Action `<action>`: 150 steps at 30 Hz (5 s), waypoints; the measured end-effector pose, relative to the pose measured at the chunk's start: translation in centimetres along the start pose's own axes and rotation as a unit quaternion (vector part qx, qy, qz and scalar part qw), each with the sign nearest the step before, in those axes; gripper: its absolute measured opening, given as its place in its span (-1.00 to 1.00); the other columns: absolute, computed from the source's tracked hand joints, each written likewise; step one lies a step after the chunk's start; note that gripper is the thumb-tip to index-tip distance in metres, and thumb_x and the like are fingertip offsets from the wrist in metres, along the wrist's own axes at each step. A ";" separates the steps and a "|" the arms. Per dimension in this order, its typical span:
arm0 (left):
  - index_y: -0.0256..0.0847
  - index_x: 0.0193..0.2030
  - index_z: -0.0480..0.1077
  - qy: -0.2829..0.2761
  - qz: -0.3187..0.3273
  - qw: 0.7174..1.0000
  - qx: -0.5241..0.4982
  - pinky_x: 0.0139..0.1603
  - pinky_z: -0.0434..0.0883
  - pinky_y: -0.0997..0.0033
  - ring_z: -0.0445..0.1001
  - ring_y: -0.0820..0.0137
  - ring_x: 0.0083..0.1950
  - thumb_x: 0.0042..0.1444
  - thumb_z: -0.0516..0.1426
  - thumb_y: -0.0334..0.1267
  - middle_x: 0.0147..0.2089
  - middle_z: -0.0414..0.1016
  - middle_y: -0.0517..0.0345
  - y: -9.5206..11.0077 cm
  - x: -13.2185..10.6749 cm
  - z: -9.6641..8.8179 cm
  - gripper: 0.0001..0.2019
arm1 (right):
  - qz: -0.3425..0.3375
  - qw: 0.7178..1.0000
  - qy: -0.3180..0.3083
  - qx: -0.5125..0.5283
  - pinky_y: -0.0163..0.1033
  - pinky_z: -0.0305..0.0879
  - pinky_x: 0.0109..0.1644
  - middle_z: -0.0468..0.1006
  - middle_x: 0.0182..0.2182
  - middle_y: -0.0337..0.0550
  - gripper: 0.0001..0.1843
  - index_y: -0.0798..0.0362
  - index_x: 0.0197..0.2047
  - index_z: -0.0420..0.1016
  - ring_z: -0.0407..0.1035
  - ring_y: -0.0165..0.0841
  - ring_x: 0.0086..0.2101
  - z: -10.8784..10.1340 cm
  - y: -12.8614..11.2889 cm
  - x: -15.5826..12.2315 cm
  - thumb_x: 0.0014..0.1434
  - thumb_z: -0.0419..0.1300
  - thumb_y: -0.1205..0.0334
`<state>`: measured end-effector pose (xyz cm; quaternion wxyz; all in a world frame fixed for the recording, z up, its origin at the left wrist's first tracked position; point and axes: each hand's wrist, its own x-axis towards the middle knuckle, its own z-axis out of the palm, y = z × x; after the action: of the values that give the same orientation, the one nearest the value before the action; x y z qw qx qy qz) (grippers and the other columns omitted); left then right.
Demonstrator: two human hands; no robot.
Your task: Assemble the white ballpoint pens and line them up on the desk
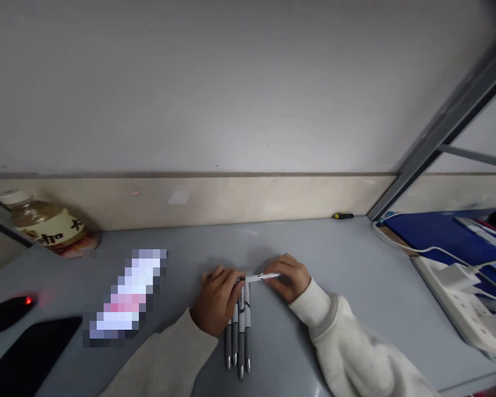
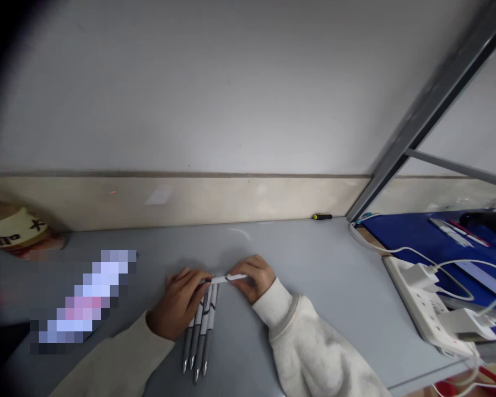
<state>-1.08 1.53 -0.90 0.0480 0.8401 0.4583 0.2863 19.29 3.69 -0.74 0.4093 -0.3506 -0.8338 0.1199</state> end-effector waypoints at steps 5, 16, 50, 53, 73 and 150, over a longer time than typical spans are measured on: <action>-0.15 -0.30 0.35 -0.004 0.017 1.000 -0.005 -0.27 0.20 0.30 0.40 0.31 -0.29 0.21 -0.12 -0.29 -0.38 0.49 0.18 -0.2 0.0 0.0 -0.77 | 0.027 0.998 -0.004 0.062 -0.30 0.32 -0.39 0.54 -0.48 -0.10 -0.78 0.05 -0.41 0.49 0.40 -0.38 -0.46 0.2 0.2 0.0 0.08 0.17 0.08; -0.15 -0.25 0.35 0.017 0.038 0.999 -0.020 -0.25 0.21 0.31 0.37 0.32 -0.28 0.23 -0.13 -0.28 -0.36 0.48 0.16 -0.3 0.1 -0.5 -0.76 | 0.193 0.971 -0.062 0.129 -0.41 0.14 -0.57 0.36 -0.64 -0.31 -0.70 0.08 -0.31 0.46 0.20 -0.50 -0.63 0.0 -1.0 0.0 -0.02 0.21 0.03; -0.17 -0.23 0.32 0.048 0.023 0.998 -0.036 -0.19 0.27 0.31 0.32 0.33 -0.25 0.22 -0.16 -0.32 -0.32 0.43 0.13 -0.4 0.2 -0.4 -0.76 | 0.241 0.957 -0.053 0.154 -0.39 -0.07 -0.62 0.16 -0.71 -0.35 -0.52 0.09 -0.43 0.38 0.03 -0.52 -0.67 0.0 -0.7 -0.1 0.08 -0.01 -0.19; -0.18 -0.23 0.32 0.051 0.030 0.998 -0.035 -0.20 0.26 0.32 0.31 0.33 -0.25 0.22 -0.15 -0.33 -0.32 0.43 0.13 -0.4 0.2 -0.4 -0.76 | 0.238 0.957 -0.063 0.152 -0.38 -0.04 -0.61 0.19 -0.68 -0.35 -0.52 0.09 -0.41 0.38 0.05 -0.52 -0.66 0.0 -0.7 -0.1 0.00 0.07 -0.22; -0.16 -0.30 0.33 0.022 0.039 0.999 -0.003 -0.27 0.18 0.32 0.31 0.31 -0.28 0.24 -0.17 -0.29 -0.37 0.43 0.15 -0.3 0.0 -0.3 -0.74 | 0.204 0.963 -0.124 0.127 -0.39 -0.06 -0.59 0.14 -0.75 -0.35 -0.51 0.10 -0.57 0.33 0.01 -0.53 -0.67 -0.1 -0.6 -0.1 0.17 -0.06 -0.10; -0.15 -0.06 0.27 -0.096 -0.013 0.995 -0.019 -0.06 0.19 0.04 0.27 0.13 0.00 -0.10 0.10 -0.24 -0.03 0.34 0.01 0.3 -0.2 -0.7 -0.62 | 0.380 0.822 0.112 0.408 -0.44 0.11 -0.74 0.44 -0.63 -0.32 -0.21 0.06 0.13 0.08 0.26 -0.48 -0.70 0.2 0.1 0.3 -0.10 0.25 -0.05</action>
<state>-1.28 1.13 -0.31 0.1115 0.8564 0.4571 0.2125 19.05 3.99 -0.79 0.5279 -0.4513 -0.4575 0.5552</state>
